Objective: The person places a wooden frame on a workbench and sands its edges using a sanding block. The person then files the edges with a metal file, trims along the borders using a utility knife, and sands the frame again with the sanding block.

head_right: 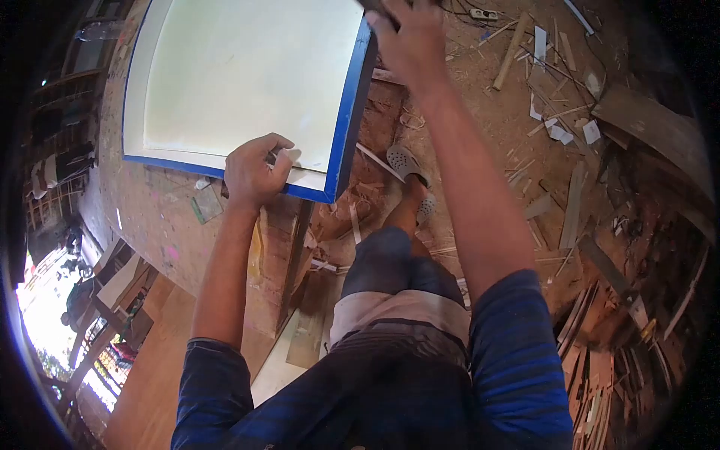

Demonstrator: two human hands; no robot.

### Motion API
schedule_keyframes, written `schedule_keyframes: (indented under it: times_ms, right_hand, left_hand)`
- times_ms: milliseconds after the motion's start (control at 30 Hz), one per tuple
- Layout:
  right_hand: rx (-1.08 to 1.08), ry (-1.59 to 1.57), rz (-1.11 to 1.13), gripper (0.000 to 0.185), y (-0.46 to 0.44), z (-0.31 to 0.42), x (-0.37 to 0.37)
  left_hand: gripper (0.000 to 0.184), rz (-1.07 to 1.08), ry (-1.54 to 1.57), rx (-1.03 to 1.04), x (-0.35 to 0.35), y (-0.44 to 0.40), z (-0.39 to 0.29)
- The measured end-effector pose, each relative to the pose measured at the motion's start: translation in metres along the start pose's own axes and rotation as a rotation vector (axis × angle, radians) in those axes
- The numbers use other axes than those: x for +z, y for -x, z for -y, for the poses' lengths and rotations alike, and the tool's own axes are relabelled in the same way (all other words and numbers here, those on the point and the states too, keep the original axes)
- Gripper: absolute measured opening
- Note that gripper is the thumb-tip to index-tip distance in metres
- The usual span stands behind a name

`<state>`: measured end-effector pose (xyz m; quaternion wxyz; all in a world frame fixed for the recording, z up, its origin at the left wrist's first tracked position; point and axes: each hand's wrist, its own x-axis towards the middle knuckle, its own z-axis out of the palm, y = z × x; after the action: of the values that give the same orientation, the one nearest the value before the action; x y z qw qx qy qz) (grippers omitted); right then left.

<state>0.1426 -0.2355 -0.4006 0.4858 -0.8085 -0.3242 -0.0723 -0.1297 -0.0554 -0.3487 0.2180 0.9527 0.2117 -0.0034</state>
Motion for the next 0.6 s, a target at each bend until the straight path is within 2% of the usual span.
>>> schedule_keyframes:
  times_ms: [33,67,200,300,333,400,467,567,600]
  right_hand:
    - [-0.06,0.113,0.001,0.06,0.01,-0.003,0.003]
    - [0.08,0.033,0.046,0.064,0.044,0.031,-0.002]
    - [0.031,0.062,0.256,0.068,0.177,0.132,-0.033]
    - [-0.075,0.098,0.237,0.067,0.152,0.105,-0.026]
    - [-0.028,0.158,0.182,0.063,0.12,0.089,-0.017]
    - [-0.028,0.163,0.084,0.066,0.039,0.046,-0.004]
    - [0.03,0.103,0.149,0.072,-0.028,0.028,-0.005]
    - [-0.007,0.248,0.059,0.057,-0.001,0.035,0.002]
    - [0.027,0.275,0.135,0.057,0.033,0.061,-0.006]
  left_hand:
    - [0.019,0.014,0.007,-0.004,-0.001,0.0,0.0]
    - [0.019,0.023,0.013,-0.008,-0.002,0.001,0.0]
    - [0.018,0.022,0.007,-0.002,-0.006,-0.001,-0.001]
    - [0.018,0.018,0.027,-0.002,-0.005,-0.001,-0.001]
    - [0.018,0.018,0.022,0.001,-0.004,-0.001,0.0]
    - [0.018,0.017,0.008,0.0,-0.002,0.0,0.002]
    - [0.018,-0.004,0.004,0.013,-0.001,0.0,0.002]
    - [0.019,0.001,0.037,-0.004,0.0,0.002,0.001]
    - [0.019,-0.001,0.053,-0.02,-0.001,0.0,0.001]
